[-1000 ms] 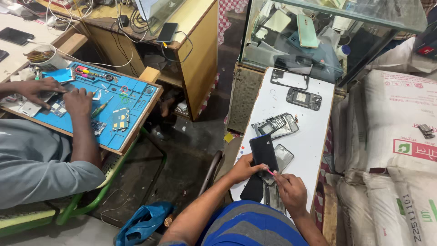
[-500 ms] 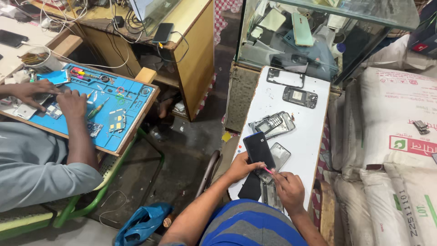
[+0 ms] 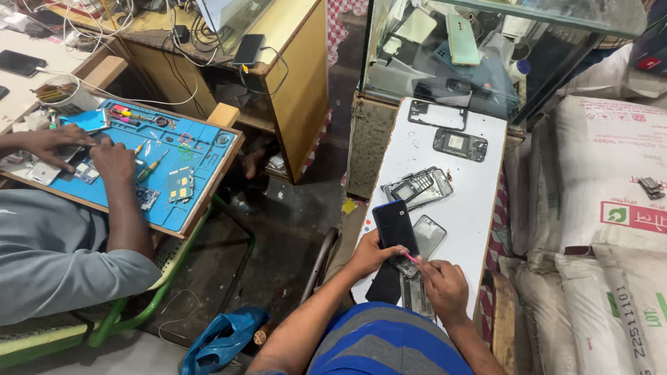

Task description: The person uses a pink plastic spudger to scrape and wipe the back surface of a black smartphone. The person holds the phone with the left hand and scrapes along the edges and center of the back panel with the right hand. The phone is rotated and repositioned several times during the process.

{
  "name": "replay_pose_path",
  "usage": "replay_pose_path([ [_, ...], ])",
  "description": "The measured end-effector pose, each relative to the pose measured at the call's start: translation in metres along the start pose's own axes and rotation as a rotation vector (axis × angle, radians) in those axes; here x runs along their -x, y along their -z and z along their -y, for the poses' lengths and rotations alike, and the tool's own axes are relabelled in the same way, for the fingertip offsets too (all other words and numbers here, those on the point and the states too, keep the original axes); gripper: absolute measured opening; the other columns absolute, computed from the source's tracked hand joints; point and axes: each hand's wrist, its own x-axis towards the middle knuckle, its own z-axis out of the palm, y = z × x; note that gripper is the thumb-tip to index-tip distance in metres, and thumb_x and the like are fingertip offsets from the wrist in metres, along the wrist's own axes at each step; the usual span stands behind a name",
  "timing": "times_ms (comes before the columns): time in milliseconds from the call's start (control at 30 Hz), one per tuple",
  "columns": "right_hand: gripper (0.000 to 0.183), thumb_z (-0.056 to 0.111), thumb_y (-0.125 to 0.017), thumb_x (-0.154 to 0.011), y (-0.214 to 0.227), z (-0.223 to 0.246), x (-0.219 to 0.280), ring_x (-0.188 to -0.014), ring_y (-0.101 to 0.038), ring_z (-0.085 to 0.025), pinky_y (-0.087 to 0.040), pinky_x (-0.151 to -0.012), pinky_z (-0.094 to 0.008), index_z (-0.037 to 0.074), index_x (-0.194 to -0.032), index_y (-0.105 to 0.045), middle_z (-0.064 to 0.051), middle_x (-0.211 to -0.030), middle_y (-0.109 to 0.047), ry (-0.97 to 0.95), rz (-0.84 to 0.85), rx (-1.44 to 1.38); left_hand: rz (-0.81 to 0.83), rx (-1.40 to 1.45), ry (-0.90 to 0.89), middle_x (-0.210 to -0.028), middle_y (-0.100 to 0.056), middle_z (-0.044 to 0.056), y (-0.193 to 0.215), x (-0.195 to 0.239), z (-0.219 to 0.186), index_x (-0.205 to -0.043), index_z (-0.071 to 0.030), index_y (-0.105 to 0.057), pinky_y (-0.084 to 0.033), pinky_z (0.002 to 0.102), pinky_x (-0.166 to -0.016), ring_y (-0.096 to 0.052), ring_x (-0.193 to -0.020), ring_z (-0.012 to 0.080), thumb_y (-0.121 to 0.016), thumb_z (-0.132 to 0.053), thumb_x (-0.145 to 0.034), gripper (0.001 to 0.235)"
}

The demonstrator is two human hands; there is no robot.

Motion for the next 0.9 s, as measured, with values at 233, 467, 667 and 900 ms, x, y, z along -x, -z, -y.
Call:
replay_pose_path([
  [233, 0.031, 0.008, -0.078, -0.081, 0.0009, 0.0006, -0.0004, -0.072, -0.058, -0.023, -0.047, -0.067, -0.036, 0.013, -0.111, -0.078, -0.005, -0.089, -0.068, 0.022, -0.006, 0.027, -0.021, 0.019, -0.010, -0.097, -0.077, 0.003, -0.0023, 0.0010, 0.0004, -0.108, 0.000, -0.071, -0.058, 0.026, -0.082, -0.071, -0.089, 0.0084, -0.081, -0.004, -0.088, 0.023],
  [467, 0.033, 0.007, -0.078, -0.081, 0.0012, 0.0001, 0.0005, -0.071, -0.058, -0.022, -0.046, -0.066, -0.036, 0.014, -0.113, -0.077, -0.004, -0.089, -0.068, -0.003, 0.012, 0.006, -0.037, 0.055, -0.011, -0.097, -0.077, 0.004, -0.0053, 0.0015, -0.0009, -0.109, 0.000, -0.070, -0.058, 0.026, -0.083, -0.071, -0.090, 0.0084, -0.080, -0.002, -0.088, 0.023],
  [667, 0.035, 0.008, -0.078, -0.080, -0.0013, -0.0029, 0.0018, -0.071, -0.058, -0.022, -0.047, -0.066, -0.036, 0.015, -0.114, -0.077, -0.004, -0.089, -0.068, -0.004, 0.008, 0.027, -0.050, 0.056, -0.040, -0.096, -0.077, 0.004, -0.0073, 0.0010, -0.0020, -0.108, 0.000, -0.069, -0.059, 0.025, -0.082, -0.072, -0.089, 0.0081, -0.079, -0.002, -0.088, 0.023],
  [900, 0.031, 0.010, -0.079, -0.082, -0.0046, -0.0029, 0.0033, -0.071, -0.058, -0.021, -0.046, -0.067, -0.035, 0.016, -0.112, -0.078, -0.004, -0.088, -0.068, -0.021, -0.016, 0.040, -0.069, 0.001, -0.026, -0.096, -0.077, 0.003, -0.0061, 0.0008, -0.0036, -0.107, 0.001, -0.071, -0.058, 0.026, -0.081, -0.070, -0.088, 0.0073, -0.081, -0.005, -0.087, 0.023],
])
